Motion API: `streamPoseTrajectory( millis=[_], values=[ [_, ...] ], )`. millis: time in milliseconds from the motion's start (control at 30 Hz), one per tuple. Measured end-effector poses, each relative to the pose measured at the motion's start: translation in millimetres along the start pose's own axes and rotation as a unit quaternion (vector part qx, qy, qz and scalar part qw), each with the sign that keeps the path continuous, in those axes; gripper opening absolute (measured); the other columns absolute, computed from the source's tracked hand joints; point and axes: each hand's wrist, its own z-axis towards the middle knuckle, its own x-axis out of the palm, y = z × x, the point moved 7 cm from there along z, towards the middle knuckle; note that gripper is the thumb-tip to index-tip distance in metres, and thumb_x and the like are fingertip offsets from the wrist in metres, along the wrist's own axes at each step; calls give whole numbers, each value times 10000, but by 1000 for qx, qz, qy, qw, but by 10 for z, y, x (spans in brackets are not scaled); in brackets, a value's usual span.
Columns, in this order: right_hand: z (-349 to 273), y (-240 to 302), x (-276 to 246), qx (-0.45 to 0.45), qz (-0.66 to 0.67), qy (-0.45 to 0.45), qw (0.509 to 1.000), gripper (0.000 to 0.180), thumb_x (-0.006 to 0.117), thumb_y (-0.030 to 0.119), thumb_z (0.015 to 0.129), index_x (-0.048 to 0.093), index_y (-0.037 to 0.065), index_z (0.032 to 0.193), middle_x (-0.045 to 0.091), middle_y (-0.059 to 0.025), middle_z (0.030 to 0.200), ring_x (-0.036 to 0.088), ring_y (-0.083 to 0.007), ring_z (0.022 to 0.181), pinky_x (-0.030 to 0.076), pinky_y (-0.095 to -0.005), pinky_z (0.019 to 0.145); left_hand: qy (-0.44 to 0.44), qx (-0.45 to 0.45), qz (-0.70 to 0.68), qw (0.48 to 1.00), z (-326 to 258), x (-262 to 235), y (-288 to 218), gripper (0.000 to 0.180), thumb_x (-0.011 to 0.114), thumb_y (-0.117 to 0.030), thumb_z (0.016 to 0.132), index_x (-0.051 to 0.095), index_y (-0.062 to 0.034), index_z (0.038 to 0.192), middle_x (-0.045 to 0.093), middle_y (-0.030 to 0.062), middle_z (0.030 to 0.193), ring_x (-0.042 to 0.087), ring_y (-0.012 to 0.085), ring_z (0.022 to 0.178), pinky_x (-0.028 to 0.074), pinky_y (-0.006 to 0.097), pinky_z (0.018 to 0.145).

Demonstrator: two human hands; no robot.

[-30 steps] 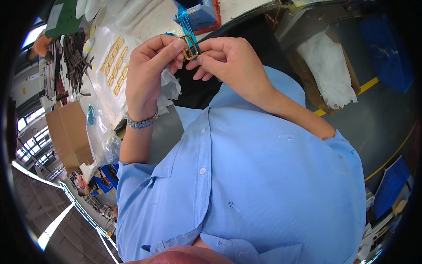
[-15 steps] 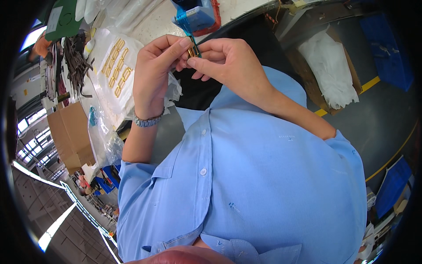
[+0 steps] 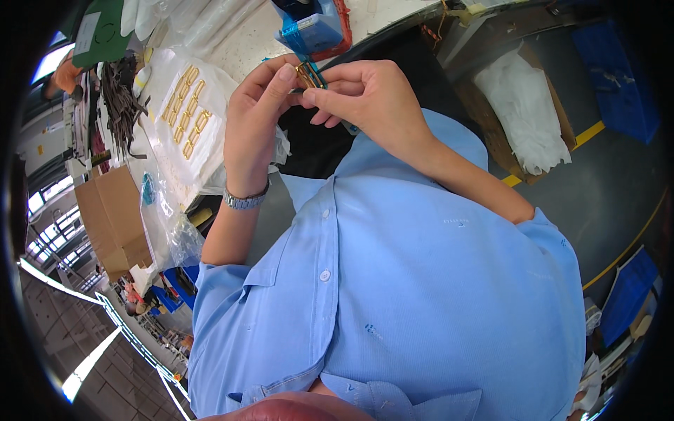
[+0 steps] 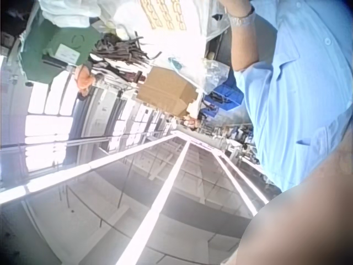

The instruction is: Applying blue protective tape to metal buckles at a hardware assembly station.

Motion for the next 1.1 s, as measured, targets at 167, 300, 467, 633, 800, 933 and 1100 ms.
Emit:
streamPoseTrajectory(
  millis=[167, 300, 467, 633, 800, 933, 1100],
  values=[
    [-14, 18, 11, -1, 8, 4, 1000, 282, 762, 167, 1023, 770, -62, 1187, 814, -119, 926, 785, -144, 819, 630, -262, 728, -2, -21, -3, 1000, -26, -39, 153, 331, 738, -180, 1047, 735, 53, 1282, 760, 61, 1047, 682, 103, 891, 561, 259, 806],
    [-17, 18, 31, 8, 23, 11, 1000, 282, 753, 160, 1029, 763, -76, 1183, 816, -136, 962, 791, -153, 834, 635, -264, 736, 1, -29, -3, 1000, 29, -50, 183, 251, 726, -146, 1038, 778, 48, 1190, 758, 39, 956, 642, 84, 805, 527, 238, 738],
    [-30, 15, 55, 21, 43, 16, 999, 268, 742, 144, 1030, 755, -89, 1164, 815, -146, 986, 795, -166, 846, 638, -270, 745, 38, -42, 35, 998, 99, -56, 193, 241, 664, -163, 1074, 762, 32, 1178, 758, 44, 990, 662, 84, 818, 538, 230, 756],
    [-74, 0, 68, 88, 33, 90, 992, 239, 724, 82, 998, 739, -92, 1161, 816, -150, 996, 799, -182, 876, 641, -289, 771, 58, -131, -11, 990, 166, -121, 262, 241, 665, -184, 1064, 758, 35, 1104, 709, 27, 874, 600, 83, 690, 491, 237, 623],
    [37, 60, -112, -40, -113, 24, 993, 422, 787, 91, 946, 674, -96, 1307, 800, -154, 1138, 788, -203, 981, 633, -312, 866, 117, -206, -139, 961, 190, 3, 225, 252, 618, -177, 1079, 719, 53, 1068, 656, 37, 812, 537, 76, 615, 392, 232, 487],
    [215, 154, -59, -115, -84, 36, 989, 575, 852, 139, 919, 633, -62, 1411, 770, -155, 1238, 777, -197, 1029, 615, -336, 942, 84, -256, -150, 951, 221, 24, 225, 249, 605, -189, 1090, 690, 45, 1096, 624, 25, 795, 495, 66, 589, 367, 217, 469],
    [323, 190, -12, -113, -130, 45, 984, 528, 836, 103, 938, 655, -51, 1411, 777, -96, 1192, 738, -147, 1078, 581, -302, 1000, 108, -334, -245, 904, 217, 29, 319, 221, 567, -197, 1116, 645, 7, 1083, 589, -8, 777, 452, 52, 570, 342, 205, 459]
  ],
)
